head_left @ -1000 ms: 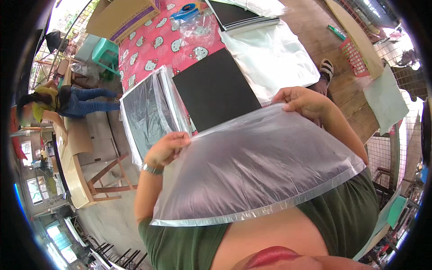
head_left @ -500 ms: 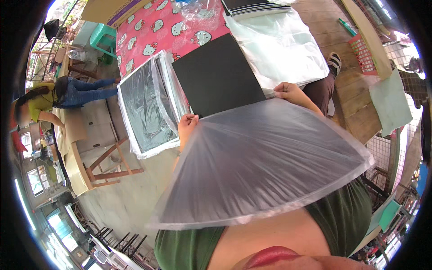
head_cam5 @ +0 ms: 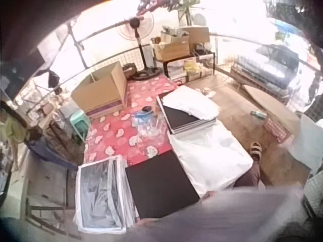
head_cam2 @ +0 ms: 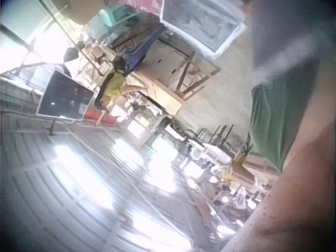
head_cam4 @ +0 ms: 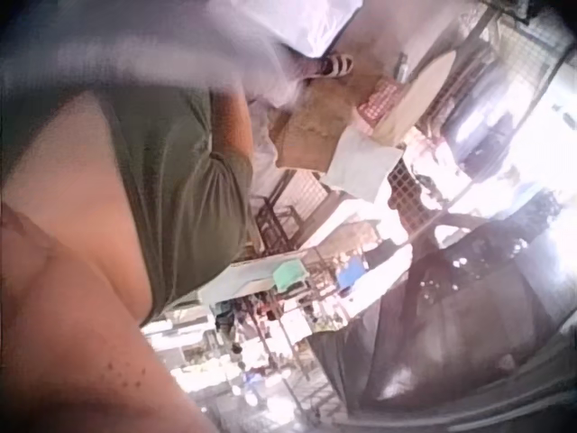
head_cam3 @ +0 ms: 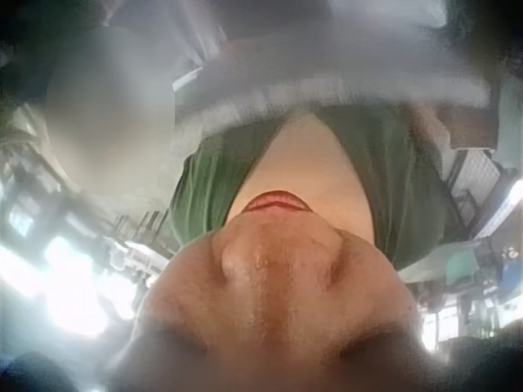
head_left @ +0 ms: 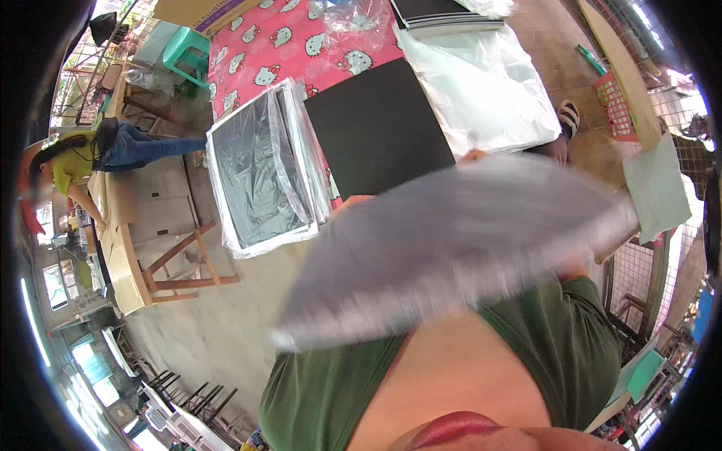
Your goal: The person places black rectangular boards into plastic bags and stacks the bagged items on a table.
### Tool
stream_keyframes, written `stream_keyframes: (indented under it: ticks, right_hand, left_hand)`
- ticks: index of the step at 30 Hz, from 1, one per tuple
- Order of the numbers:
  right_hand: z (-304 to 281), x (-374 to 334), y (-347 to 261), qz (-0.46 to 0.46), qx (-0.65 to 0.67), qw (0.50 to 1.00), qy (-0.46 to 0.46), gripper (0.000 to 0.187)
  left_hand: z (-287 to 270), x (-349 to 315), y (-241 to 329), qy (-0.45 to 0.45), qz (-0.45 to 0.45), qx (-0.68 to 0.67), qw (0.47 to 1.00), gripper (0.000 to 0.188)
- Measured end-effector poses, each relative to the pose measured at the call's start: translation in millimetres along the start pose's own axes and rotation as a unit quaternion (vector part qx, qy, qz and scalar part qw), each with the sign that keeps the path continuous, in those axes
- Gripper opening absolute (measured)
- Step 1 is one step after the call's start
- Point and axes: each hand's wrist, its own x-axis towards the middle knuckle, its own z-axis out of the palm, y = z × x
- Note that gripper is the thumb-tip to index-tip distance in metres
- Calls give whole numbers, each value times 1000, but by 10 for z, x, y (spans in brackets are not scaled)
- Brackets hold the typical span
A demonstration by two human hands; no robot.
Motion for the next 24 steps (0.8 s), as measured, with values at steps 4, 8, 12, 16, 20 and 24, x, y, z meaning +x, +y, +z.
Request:
stream_keyframes:
  ticks: [4, 8, 12, 16, 20, 24]
  right_hand:
    - [475, 442, -398, -31, -140, 985, 100, 31]
    - [755, 531, -526, 44, -13, 997, -64, 40]
    - [620, 411, -577, -28, -88, 990, -107, 45]
    - [-161, 325, -619, -111, -449, 871, 168, 67]
    - [-731, 65, -247, 2, -549, 818, 173, 61]
    - [-939, 176, 164, -87, -467, 846, 242, 23]
  left_hand:
    - [-96, 141, -65, 181, 69, -101, 976, 14]
    - [-638, 190, 79, 353, 62, -137, 924, 13]
    - [-1639, -112, 69, 391, 9, -79, 917, 14]
    - [-2445, -398, -83, 351, -25, -42, 935, 14]
    - [-2639, -295, 109, 341, -188, 128, 912, 27]
    - [-2849, -172, -182, 371, -226, 556, 708, 43]
